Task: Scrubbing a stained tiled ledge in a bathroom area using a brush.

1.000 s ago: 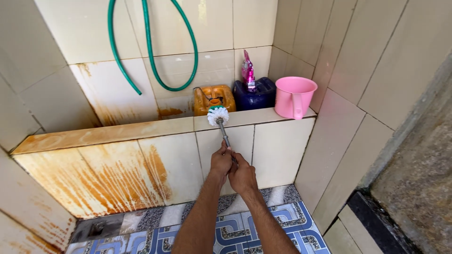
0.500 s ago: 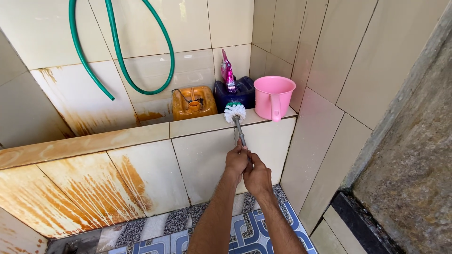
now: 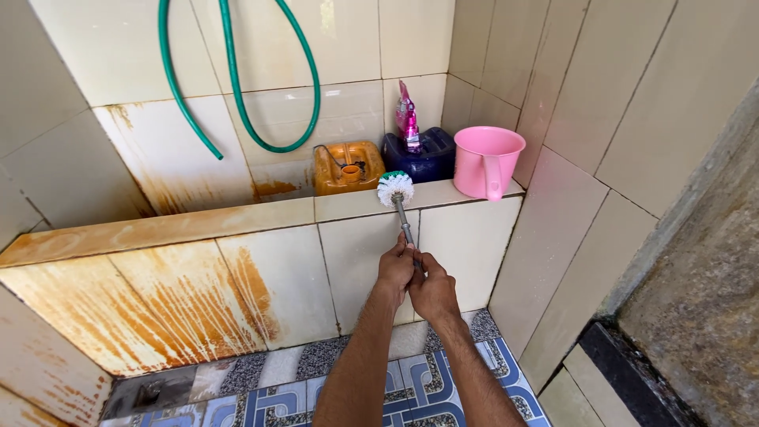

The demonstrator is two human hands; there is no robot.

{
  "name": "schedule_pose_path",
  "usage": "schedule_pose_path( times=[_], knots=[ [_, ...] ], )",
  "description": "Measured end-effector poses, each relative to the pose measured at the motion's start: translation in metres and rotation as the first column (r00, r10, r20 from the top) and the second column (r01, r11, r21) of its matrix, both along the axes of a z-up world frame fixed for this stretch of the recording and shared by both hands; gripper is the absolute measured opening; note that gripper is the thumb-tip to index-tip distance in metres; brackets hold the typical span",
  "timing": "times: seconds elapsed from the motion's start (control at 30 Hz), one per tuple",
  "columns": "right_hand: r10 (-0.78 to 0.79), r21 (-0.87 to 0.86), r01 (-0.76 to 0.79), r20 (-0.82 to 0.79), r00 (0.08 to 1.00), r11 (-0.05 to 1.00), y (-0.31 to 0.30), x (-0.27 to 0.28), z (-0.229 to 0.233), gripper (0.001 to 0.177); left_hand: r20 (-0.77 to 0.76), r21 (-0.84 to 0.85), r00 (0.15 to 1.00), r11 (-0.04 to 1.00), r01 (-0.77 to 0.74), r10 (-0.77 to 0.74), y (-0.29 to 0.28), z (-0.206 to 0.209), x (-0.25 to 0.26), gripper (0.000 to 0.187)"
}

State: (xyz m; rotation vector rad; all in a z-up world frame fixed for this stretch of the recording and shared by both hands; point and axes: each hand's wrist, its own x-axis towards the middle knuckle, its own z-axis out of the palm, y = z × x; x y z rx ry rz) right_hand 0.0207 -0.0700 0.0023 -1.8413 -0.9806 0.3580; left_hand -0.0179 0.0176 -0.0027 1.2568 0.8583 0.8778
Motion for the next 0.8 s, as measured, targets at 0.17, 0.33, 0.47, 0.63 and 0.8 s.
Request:
schedule_pose_path(
  times=[0.17,0.33,0.47,0.63,0.8],
  knots=[
    [0.053,-0.023,-0.053,0.005,0.999,0.998,0.012,-0.025,0.004,0.03,0.052,-0.04,0.998,0.999,-0.034,0.036,0.01,-0.004,-0.025,0.049],
    [0.102,-0.04,-0.102,0.001,0.995,0.994,0.016,-0.06,0.018,0.03,0.056,-0.079,0.995,0.994,-0.073,0.077,0.028,-0.012,-0.05,0.046],
    [0.155,-0.058,-0.154,-0.002,0.988,0.986,0.022,-0.083,0.025,0.03,0.049,-0.048,0.993,0.993,-0.104,0.106,0.038,-0.012,-0.075,0.047],
    [0.218,-0.063,-0.218,-0.012,0.976,0.974,0.029,-0.111,0.031,0.032,0.126,-0.104,0.98,0.984,-0.141,0.154,0.057,-0.023,-0.102,0.047],
    [0.227,-0.074,-0.224,0.034,0.973,0.972,0.038,-0.128,0.031,0.034,0.132,-0.1,0.979,0.985,-0.143,0.156,0.065,-0.027,-0.118,0.045]
  ],
)
